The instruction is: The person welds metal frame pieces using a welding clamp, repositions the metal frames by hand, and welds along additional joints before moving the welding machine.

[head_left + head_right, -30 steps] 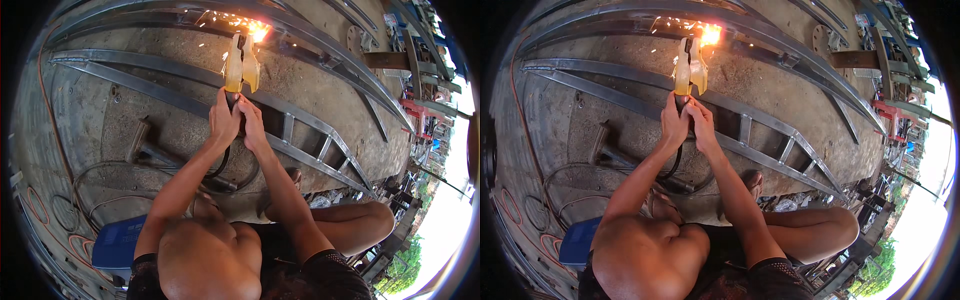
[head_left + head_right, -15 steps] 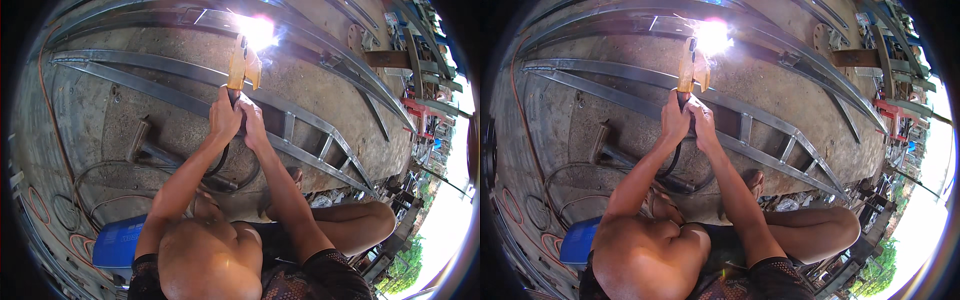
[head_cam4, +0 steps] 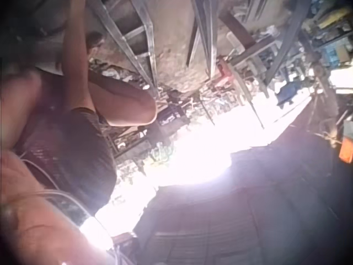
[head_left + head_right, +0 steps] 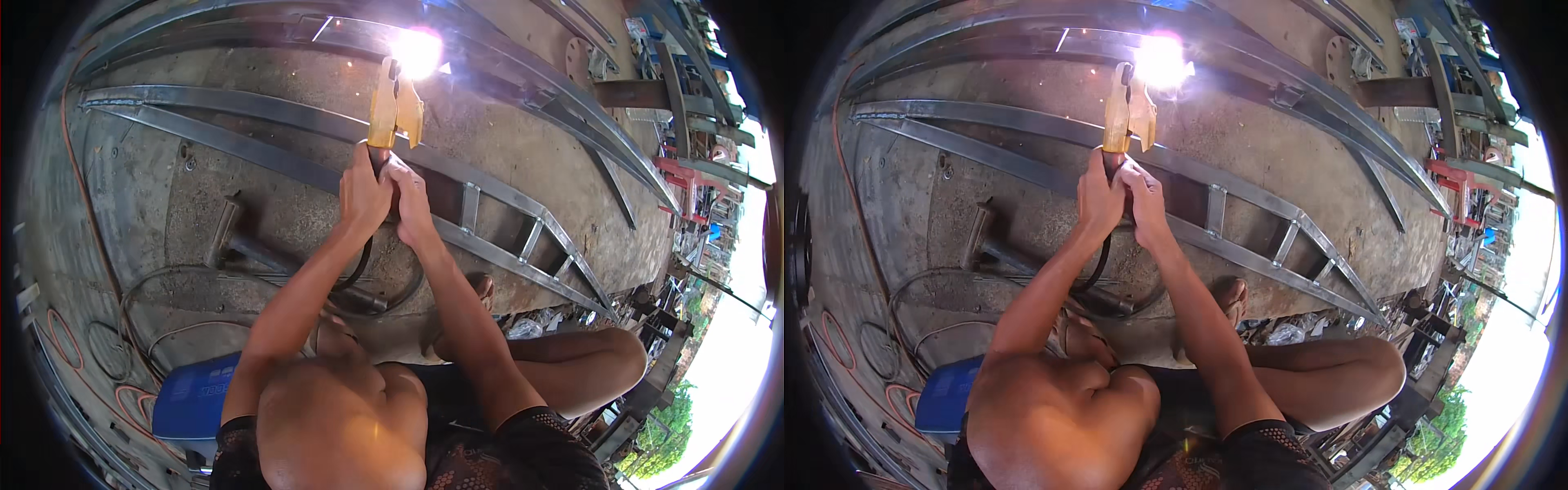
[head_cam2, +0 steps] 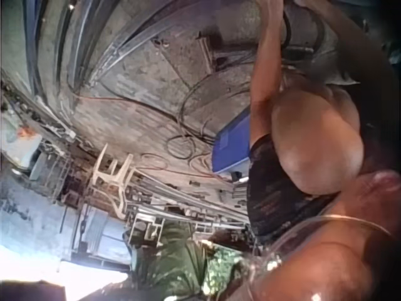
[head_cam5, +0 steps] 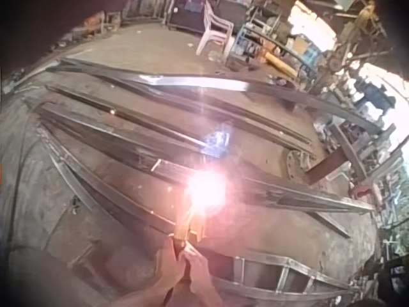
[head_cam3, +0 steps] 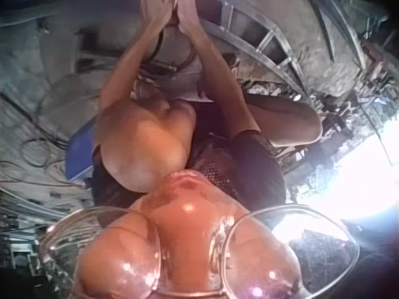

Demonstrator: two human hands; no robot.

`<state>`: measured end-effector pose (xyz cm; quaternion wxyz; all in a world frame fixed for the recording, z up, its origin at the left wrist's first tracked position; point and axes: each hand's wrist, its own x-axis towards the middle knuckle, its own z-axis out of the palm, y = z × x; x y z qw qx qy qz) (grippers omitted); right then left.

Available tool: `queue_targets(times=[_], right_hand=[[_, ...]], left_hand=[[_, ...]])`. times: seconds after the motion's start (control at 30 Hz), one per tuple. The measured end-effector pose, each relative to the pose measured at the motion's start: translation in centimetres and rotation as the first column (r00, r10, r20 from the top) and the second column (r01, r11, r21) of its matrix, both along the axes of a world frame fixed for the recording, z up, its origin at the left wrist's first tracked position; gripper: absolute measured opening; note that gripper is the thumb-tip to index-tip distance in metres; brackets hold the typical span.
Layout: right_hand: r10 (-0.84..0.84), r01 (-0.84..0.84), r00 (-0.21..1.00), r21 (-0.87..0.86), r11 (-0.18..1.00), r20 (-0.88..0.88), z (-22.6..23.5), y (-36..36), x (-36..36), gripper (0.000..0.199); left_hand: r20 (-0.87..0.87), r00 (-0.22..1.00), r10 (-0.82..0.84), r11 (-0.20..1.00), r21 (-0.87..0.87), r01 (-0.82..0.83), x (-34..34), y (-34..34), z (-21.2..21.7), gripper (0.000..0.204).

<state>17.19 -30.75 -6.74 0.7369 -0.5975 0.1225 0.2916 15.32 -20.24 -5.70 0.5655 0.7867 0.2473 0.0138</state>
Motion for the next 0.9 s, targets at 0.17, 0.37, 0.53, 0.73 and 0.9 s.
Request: queue_targets(times=[0.17,0.37,0.53,0.73,0.9], right_hand=[[-0.008,0.006,0.999,0.062,0.998,0.031,-0.2,0.1,-0.1,0.025],[-0.034,0.036,0.999,0.109,0.993,-0.019,-0.3,-0.5,0.1,0.036],[-0.060,0.060,0.998,0.028,0.998,0.011,0.9,0.5,-0.4,0.043],[-0.030,0.032,0.999,0.090,0.995,-0.020,-0.1,-0.2,0.2,0.032],[-0.034,0.035,0.999,0.032,0.999,-0.030,-0.7,-0.1,-0.2,0.027]], left_hand=[[-0.009,1.000,-0.006,1.000,-0.002,0.006,0.2,0.2,0.0,0.040],[0.065,0.998,0.015,1.000,-0.028,-0.013,-0.2,-0.4,0.4,0.048],[0.004,1.000,0.021,0.998,-0.063,-0.021,-0.3,0.0,0.5,0.046],[0.003,1.000,-0.001,1.000,-0.003,0.001,0.4,-0.1,0.1,0.043],[0.002,1.000,-0.004,1.000,0.013,0.004,0.1,0.2,-0.5,0.043]])
